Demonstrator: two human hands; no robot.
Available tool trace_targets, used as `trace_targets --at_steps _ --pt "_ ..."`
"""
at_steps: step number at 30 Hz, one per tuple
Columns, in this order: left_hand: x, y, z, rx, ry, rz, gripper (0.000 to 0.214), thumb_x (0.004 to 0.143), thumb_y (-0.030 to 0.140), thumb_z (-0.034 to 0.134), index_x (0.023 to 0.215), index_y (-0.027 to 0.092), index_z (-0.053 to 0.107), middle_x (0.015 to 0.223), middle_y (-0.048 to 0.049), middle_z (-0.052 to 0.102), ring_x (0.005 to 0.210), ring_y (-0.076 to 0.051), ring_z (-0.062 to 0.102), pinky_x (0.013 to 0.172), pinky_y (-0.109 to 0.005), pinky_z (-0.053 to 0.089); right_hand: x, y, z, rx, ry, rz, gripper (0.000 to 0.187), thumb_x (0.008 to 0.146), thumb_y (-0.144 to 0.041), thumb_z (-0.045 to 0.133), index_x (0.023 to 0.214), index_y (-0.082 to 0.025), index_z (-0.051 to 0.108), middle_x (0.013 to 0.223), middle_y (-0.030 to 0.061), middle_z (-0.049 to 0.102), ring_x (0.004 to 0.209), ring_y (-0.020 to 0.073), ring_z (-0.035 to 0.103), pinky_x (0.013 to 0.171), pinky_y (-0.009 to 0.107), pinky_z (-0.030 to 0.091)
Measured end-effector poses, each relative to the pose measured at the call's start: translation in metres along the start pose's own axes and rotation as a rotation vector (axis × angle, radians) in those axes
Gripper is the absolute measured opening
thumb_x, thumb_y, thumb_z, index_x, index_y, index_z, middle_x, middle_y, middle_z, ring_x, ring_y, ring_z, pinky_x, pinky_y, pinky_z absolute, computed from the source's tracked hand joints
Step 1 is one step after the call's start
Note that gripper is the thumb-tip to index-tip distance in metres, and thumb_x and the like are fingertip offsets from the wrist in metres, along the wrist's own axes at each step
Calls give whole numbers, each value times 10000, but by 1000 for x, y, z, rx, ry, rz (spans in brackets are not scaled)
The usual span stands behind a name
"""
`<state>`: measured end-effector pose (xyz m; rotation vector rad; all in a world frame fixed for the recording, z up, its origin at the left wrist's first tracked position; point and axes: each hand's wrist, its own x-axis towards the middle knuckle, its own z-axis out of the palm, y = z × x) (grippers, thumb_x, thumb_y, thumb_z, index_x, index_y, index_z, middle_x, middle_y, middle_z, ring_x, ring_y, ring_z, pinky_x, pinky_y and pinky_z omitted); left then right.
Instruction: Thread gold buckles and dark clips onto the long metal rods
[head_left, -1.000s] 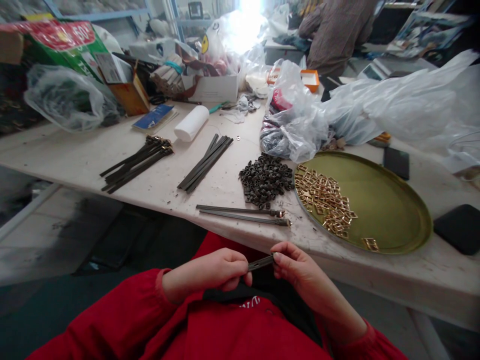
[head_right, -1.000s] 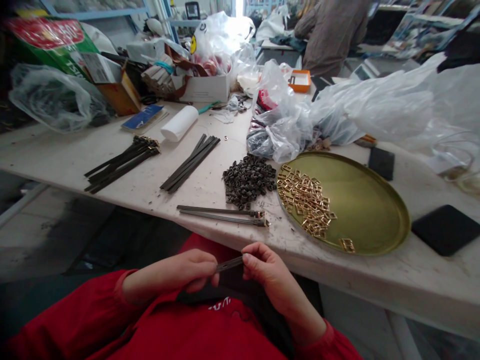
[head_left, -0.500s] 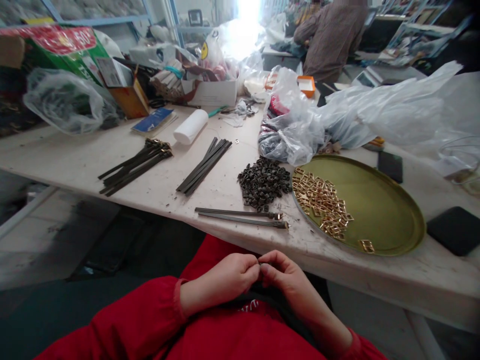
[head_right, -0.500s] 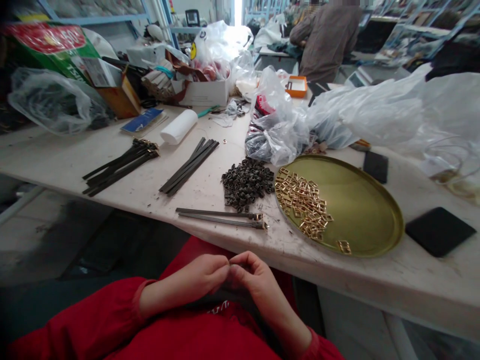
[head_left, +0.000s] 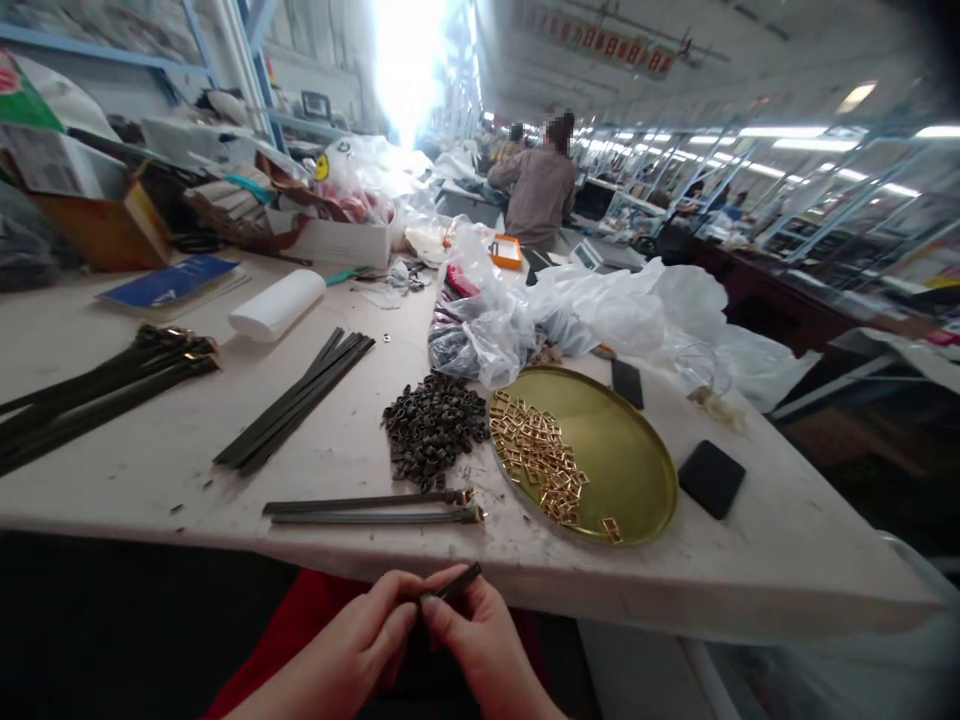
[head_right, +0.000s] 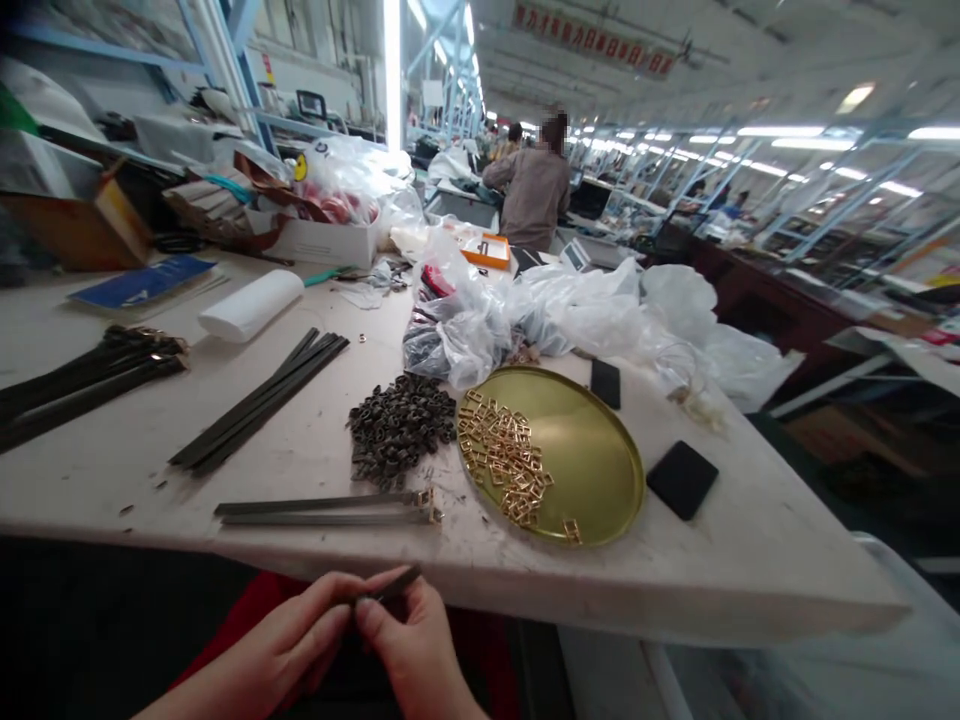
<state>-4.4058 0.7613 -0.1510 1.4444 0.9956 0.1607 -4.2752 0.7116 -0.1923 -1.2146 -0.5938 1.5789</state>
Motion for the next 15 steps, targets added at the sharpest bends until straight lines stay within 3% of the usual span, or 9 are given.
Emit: trace_targets --at_steps 3,5,7,10,12,15 --pt "5 5 -5 -75 54 73 413 796 504 390 1038 194 517 940 -49 594 876 -197 510 771 -246 404 8 -15 -17 -238 -62 -137 333 701 -459 642 882 -188 571 751 1 598 649 135 535 594 244 403" --pt "10 7 -10 -71 69 72 399 776 506 421 984 191 550 881 -34 593 856 -198 501 776 -242 397 19 -39 -40 -581 -18 -303 299 803 -434 520 962 -184 566 812 32 600 731 163 554 647 265 423" --pt "16 5 -15 -71 83 52 364 766 490 426 885 175 562 760 -11 554 744 -172 481 703 -229 400 35 -68 -66 -1068 239 -507 213 848 -335 456 897 -165 573 788 47 578 736 175 549 666 278 419" --pt "24 -1 -15 -108 125 39 306 743 451 411 773 165 514 664 12 468 643 -140 421 600 -218 374 61 -101 -97 -1803 478 -521 134 828 -160 459 847 -147 591 853 100 594 789 216 554 699 319 399" --pt "26 -4 -12 -133 161 31 263 723 427 402 726 173 473 631 21 423 609 -130 388 556 -214 349 75 -110 -108 -1958 506 -502 140 796 -89 467 779 -135 598 817 123 605 760 240 558 657 334 385" --pt "23 -4 -6 -200 153 -2 268 709 452 406 695 185 428 579 46 335 545 -108 316 499 -207 297 85 -111 -114 -1972 477 -535 190 767 -20 448 731 -129 599 778 127 614 717 241 562 626 333 373"
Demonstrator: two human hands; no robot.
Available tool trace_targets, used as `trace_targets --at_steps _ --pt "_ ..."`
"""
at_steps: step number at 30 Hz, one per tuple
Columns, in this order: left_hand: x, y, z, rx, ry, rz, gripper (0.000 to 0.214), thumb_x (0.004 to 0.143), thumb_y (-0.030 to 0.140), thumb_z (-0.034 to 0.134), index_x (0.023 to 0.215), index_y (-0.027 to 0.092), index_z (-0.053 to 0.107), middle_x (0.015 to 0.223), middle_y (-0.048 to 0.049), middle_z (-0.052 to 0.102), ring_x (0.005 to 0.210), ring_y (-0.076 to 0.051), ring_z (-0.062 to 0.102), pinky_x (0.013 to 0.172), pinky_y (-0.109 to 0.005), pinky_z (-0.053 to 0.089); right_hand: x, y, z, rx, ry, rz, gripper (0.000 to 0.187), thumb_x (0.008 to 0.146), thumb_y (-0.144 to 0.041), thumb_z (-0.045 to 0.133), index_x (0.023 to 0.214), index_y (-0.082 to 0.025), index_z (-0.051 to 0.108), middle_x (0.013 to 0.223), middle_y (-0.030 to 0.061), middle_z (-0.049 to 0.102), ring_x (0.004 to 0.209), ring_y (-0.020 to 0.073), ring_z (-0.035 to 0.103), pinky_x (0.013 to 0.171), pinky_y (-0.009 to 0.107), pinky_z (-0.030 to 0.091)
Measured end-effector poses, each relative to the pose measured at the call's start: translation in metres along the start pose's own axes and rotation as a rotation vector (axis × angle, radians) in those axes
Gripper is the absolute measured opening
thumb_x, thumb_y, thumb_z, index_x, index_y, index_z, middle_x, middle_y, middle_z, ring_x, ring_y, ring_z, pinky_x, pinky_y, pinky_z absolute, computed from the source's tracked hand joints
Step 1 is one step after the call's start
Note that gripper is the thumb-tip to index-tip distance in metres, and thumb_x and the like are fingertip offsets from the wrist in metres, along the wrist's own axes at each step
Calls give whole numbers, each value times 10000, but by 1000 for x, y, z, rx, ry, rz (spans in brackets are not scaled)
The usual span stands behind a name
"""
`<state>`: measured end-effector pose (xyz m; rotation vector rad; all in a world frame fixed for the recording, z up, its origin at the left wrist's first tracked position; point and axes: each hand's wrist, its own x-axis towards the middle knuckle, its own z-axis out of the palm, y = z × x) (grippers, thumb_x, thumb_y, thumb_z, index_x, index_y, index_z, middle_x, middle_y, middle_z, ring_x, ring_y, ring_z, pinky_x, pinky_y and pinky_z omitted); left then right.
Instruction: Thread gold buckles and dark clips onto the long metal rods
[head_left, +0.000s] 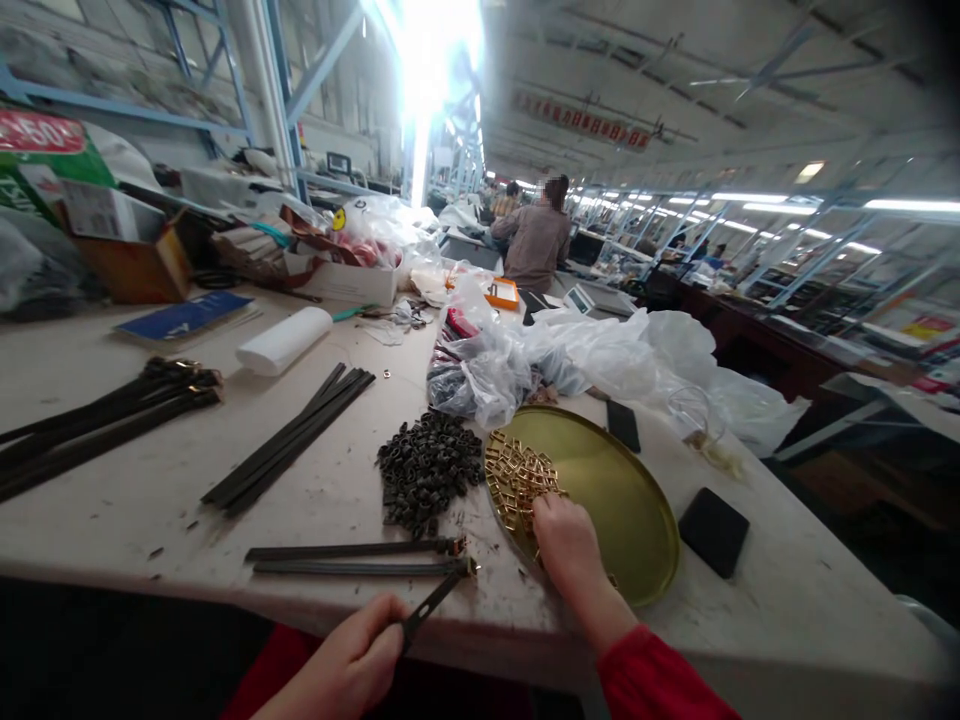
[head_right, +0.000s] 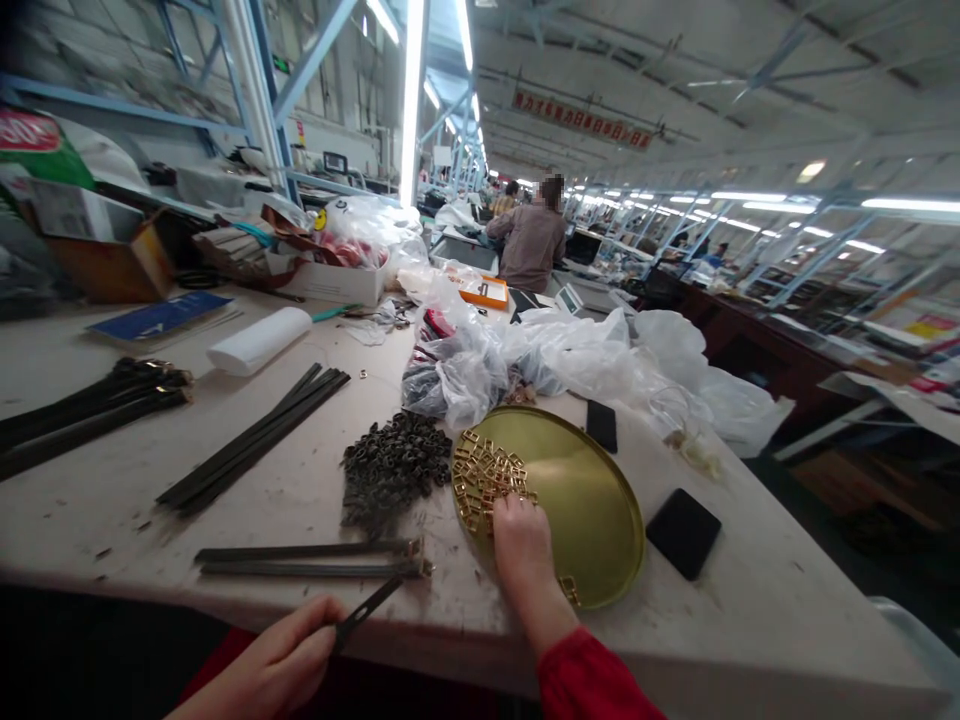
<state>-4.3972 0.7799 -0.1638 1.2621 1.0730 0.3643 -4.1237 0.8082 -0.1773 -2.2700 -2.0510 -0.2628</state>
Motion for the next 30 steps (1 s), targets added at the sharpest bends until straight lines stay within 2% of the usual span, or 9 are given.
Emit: trace_targets --at_steps 5,8,11,13,15,18,21,27,30 --pt "-9 10 1 -91 -54 28 428 703 612 447 705 187 398 575 68 277 499 -83 241 447 -205 221 -10 -1 -13 71 59 -19 144 806 -94 458 792 -134 595 821 108 608 761 223 555 685 326 384" --pt "-14 24 1 -80 -32 68 414 723 596 449 670 192 372 542 77 271 484 -80 245 440 -205 212 -25 -18 -31 439 93 -20 110 819 -193 474 829 -163 579 805 53 595 736 172 543 684 278 398" --pt "-18 39 3 -44 -2 113 362 779 534 408 719 178 433 516 77 296 470 -84 261 442 -209 217 -46 -49 -45 1038 -69 72 153 788 -313 496 757 -176 558 641 0 544 576 133 480 543 244 371" --pt "-20 44 3 12 51 166 330 800 486 416 772 163 477 541 64 347 503 -91 309 471 -208 254 -58 -71 -50 1303 -241 131 194 741 -366 528 708 -175 541 574 -24 498 525 114 432 503 236 340" --pt "-21 44 2 83 109 231 291 801 438 453 799 152 505 622 37 438 586 -104 384 537 -208 310 -67 -88 -53 1469 -367 169 214 695 -382 564 683 -172 525 556 -37 474 512 99 406 500 232 322" --pt "-24 38 0 150 120 267 260 790 399 495 819 143 529 738 8 527 698 -129 445 620 -218 349 -75 -104 -54 1593 -500 211 267 659 -415 603 676 -168 501 548 -51 451 499 79 368 493 222 292" --pt "-25 31 -2 145 90 241 272 792 410 505 823 141 535 733 13 539 696 -132 452 616 -219 357 -79 -111 -54 1657 -573 230 319 655 -461 614 683 -170 487 561 -58 435 497 69 350 488 215 279" --pt "-21 23 -6 209 64 199 305 784 428 515 813 129 566 712 7 557 673 -136 465 588 -220 362 -81 -112 -49 1632 -615 178 298 684 -450 594 687 -168 496 548 -63 419 492 66 323 474 209 266" --pt "-17 21 -8 203 23 179 286 782 391 507 838 122 585 748 -3 588 698 -145 494 610 -223 384 -79 -111 -47 1558 -565 111 209 706 -366 575 685 -162 535 585 -39 494 542 86 401 528 218 327"
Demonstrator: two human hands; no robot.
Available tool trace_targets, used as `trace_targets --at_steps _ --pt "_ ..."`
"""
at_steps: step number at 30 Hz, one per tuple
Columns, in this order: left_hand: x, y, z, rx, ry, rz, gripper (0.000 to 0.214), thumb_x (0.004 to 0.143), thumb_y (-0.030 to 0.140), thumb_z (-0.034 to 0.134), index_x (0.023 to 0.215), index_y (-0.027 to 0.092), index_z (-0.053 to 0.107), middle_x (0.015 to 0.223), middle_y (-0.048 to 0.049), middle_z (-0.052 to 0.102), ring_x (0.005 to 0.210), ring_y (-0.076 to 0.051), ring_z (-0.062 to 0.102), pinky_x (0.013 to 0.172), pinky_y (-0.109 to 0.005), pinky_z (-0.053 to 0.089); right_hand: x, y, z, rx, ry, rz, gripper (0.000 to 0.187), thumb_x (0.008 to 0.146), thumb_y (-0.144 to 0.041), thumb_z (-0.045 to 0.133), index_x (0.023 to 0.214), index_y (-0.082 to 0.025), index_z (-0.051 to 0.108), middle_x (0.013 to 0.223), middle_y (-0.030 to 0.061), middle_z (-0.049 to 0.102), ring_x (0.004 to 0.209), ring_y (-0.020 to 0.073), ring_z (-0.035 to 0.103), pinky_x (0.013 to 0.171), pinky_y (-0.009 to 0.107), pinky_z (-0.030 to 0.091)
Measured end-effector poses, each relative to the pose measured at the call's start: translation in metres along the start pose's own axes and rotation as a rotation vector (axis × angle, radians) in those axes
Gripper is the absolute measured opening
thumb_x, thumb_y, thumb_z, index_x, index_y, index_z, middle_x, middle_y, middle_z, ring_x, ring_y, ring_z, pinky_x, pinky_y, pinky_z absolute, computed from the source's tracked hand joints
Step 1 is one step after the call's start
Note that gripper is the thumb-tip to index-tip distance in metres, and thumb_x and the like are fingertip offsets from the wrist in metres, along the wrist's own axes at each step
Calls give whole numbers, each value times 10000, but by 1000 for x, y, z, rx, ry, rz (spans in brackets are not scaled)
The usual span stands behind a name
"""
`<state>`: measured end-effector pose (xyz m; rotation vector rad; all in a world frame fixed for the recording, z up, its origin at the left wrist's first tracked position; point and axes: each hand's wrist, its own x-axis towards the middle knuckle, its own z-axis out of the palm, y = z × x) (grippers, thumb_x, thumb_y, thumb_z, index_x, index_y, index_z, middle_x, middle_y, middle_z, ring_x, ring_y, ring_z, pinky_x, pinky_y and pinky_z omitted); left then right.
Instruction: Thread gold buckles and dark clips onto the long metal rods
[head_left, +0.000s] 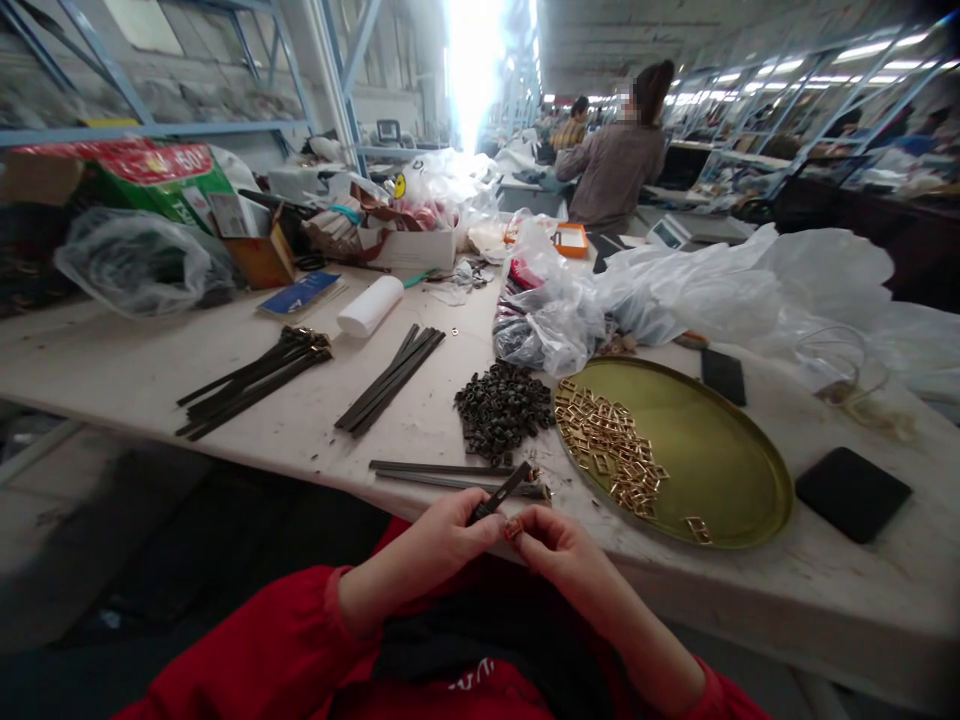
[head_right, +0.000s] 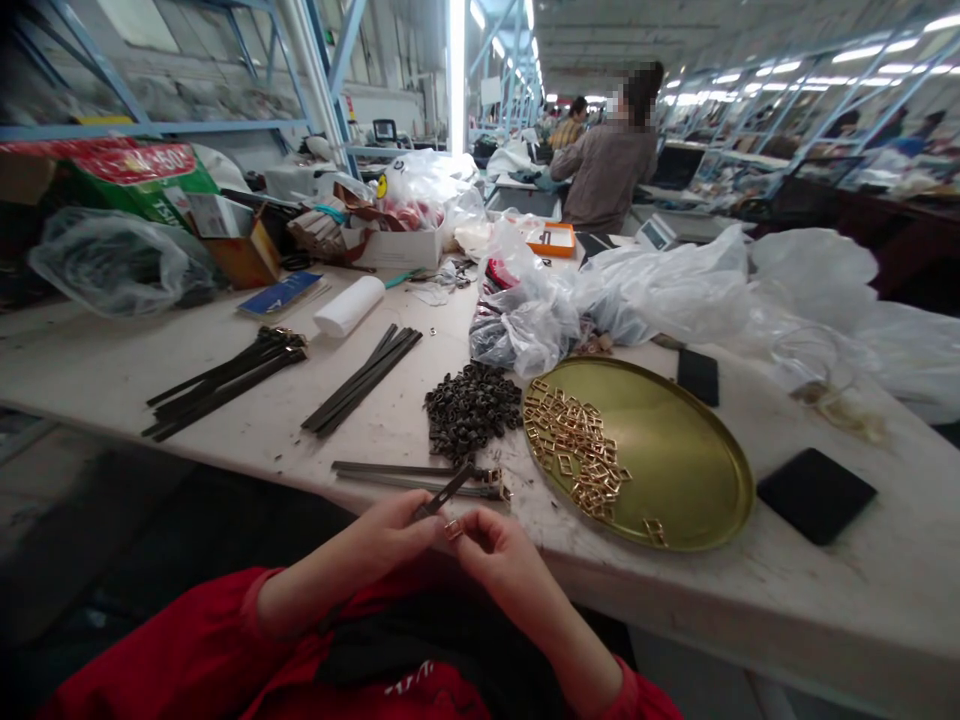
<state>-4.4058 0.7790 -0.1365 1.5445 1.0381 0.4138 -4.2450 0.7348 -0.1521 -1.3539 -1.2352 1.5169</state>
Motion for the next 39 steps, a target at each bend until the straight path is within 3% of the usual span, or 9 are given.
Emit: trace_targets --at_steps 5,12,15,19,23,30,35,39 --pt "3 0 -4 41 -84 10 218 762 294 505 858 120 596 787 -1 603 736 -148 509 652 -217 400 5 -1 -5 -142 -21 -56 120 708 -273 584 695 -156 603 679 -2 594 654 127 502 621 239 382" --pt "3 0 -5 -31 -54 -33 230 759 343 533 837 128 558 745 9 595 675 -129 507 594 -206 395 6 2 -2 211 -92 87 343 733 -507 592 754 -165 576 605 -34 525 550 87 459 535 209 364" --pt "3 -1 -1 7 30 -22 205 764 338 523 792 135 536 705 9 593 654 -127 507 587 -211 391 3 9 7 373 -52 100 388 751 -547 552 827 -167 577 643 -14 556 567 102 503 546 226 403" --pt "3 -4 5 80 137 -48 137 747 267 508 767 133 524 682 6 567 640 -127 482 571 -217 374 -1 14 19 464 47 69 318 710 -432 663 873 -171 586 654 -29 562 576 82 493 560 204 393" --pt "-2 -5 4 48 97 -12 202 775 316 508 814 121 542 740 -15 587 693 -143 500 613 -231 385 -4 18 24 545 106 97 288 703 -408 677 821 -164 579 574 -43 555 526 72 475 533 195 363" --pt "-15 2 3 112 73 72 229 835 343 456 773 136 532 729 -22 591 678 -146 513 625 -239 382 -7 21 24 406 171 20 304 694 -428 673 740 -152 556 573 -38 545 540 83 469 544 209 359" --pt "-16 2 8 116 55 103 262 860 363 415 755 145 517 745 -29 585 681 -146 508 632 -239 381 -8 20 29 441 212 -2 289 696 -418 672 751 -158 557 600 -34 539 552 89 466 556 220 378" --pt "-17 7 -4 105 36 61 316 869 445 368 898 149 475 704 2 547 650 -138 487 611 -237 384 -9 12 26 411 339 -54 324 633 -415 720 815 -175 600 648 -21 584 586 110 507 587 242 423"
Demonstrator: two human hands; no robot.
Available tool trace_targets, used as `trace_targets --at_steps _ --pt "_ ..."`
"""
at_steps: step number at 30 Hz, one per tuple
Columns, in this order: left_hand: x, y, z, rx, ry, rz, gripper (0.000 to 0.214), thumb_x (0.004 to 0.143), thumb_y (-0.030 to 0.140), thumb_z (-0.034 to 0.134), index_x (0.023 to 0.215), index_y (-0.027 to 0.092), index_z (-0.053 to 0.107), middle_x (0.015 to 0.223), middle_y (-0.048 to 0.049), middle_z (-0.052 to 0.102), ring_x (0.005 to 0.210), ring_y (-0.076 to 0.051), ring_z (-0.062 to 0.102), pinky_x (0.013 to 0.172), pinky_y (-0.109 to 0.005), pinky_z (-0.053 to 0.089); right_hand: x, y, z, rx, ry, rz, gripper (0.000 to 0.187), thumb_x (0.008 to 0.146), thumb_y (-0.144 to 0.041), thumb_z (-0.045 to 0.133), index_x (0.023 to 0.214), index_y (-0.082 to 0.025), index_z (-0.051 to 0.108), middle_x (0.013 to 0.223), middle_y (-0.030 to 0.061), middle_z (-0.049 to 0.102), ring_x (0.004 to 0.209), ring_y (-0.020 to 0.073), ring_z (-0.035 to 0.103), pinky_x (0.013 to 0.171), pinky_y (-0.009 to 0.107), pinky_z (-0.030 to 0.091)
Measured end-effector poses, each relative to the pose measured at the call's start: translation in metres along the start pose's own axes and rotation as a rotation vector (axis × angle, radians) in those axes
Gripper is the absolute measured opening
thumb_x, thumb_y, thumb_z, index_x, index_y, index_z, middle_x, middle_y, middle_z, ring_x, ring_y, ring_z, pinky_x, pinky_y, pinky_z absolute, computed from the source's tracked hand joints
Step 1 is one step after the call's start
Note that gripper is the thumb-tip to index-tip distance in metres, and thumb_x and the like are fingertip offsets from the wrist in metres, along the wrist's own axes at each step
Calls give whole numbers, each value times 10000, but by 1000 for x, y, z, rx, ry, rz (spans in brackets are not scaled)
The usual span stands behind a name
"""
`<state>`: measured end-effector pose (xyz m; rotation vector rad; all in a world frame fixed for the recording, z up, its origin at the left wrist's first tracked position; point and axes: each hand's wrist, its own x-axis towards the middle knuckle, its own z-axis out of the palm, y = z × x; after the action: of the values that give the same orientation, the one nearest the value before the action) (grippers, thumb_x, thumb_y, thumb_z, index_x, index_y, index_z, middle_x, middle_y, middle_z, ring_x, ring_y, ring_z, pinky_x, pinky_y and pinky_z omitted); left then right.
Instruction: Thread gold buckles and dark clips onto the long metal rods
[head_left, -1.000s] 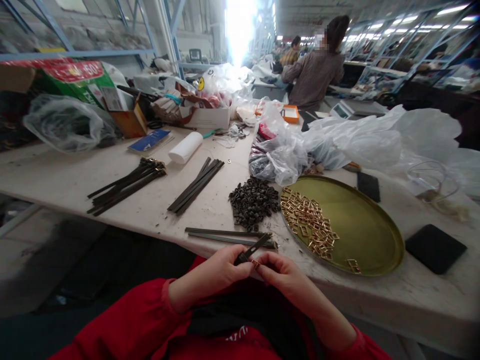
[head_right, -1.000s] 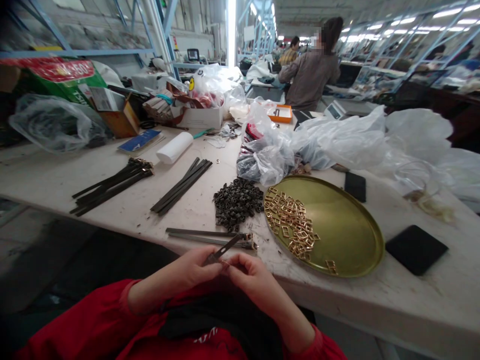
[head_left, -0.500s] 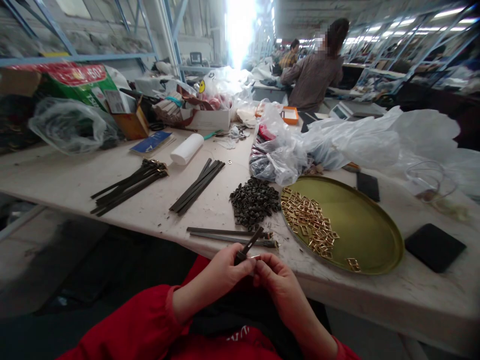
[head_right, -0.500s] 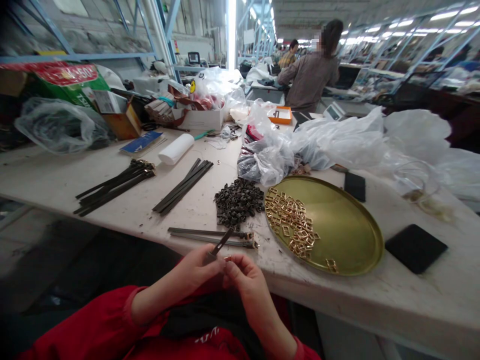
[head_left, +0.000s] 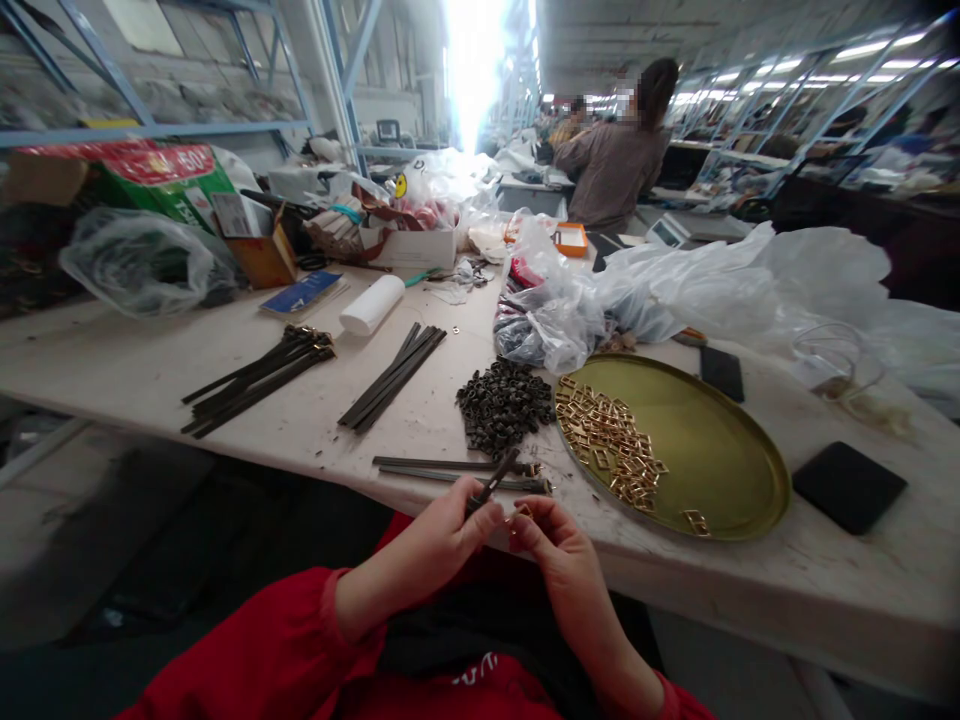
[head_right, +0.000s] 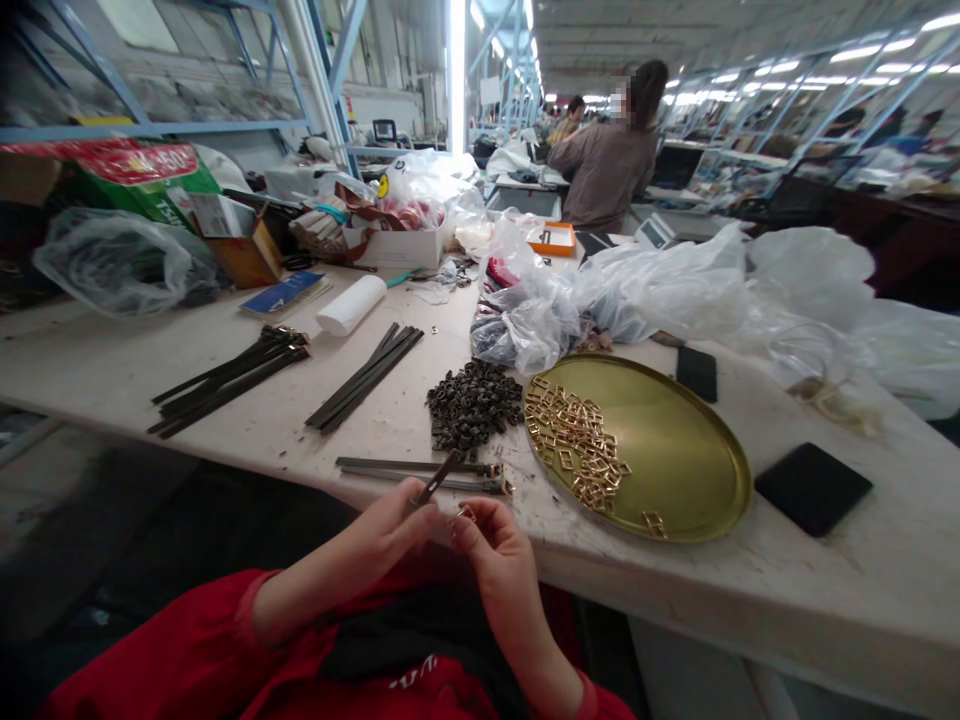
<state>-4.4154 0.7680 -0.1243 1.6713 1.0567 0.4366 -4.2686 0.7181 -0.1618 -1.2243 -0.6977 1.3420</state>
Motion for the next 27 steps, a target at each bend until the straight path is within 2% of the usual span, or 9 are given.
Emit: trace_targets --at_steps 3,7,9,15,19,23,27 --pt "-2 8 -18 104 -45 -39 329 886 447 313 915 159 469 638 28 499 600 -133 464 593 -238 367 1 -6 -6 3 41 14 341 639 -430 713 856 -177 636 656 -12 609 602 118 536 613 257 445" --pt "-4 19 -35 250 -57 37 288 876 407 372 862 171 538 809 -19 570 749 -162 507 673 -236 368 4 -5 -14 97 55 71 337 671 -409 701 926 -194 652 665 -18 612 614 109 550 627 248 456" --pt "-4 22 -36 313 -78 40 331 882 417 348 828 171 563 799 -30 581 734 -170 507 662 -238 364 6 -5 -14 175 41 101 325 662 -378 717 928 -203 653 665 -21 607 605 103 545 603 238 461" --pt "-4 11 -20 267 -169 10 300 892 367 318 907 185 556 746 -16 575 670 -151 508 622 -217 367 7 -11 -9 365 69 159 323 596 -303 772 886 -227 650 656 -39 568 571 85 531 525 198 459" --pt "-1 3 -11 285 -171 16 310 900 348 298 790 175 531 668 -3 532 613 -136 481 578 -212 347 6 -7 -5 400 60 226 326 586 -287 778 880 -225 650 647 -42 559 577 78 520 517 177 453" --pt "2 2 -4 218 -170 61 276 896 319 323 790 179 535 727 -7 558 669 -137 494 610 -212 355 0 4 5 416 -16 288 300 607 -285 764 870 -215 638 678 -37 575 579 73 516 520 174 436" --pt "0 2 3 54 -126 6 129 852 254 403 822 170 495 774 -5 560 707 -133 509 634 -214 384 -5 13 11 384 -69 237 220 683 -314 711 826 -190 598 702 -31 590 581 75 508 548 189 412"
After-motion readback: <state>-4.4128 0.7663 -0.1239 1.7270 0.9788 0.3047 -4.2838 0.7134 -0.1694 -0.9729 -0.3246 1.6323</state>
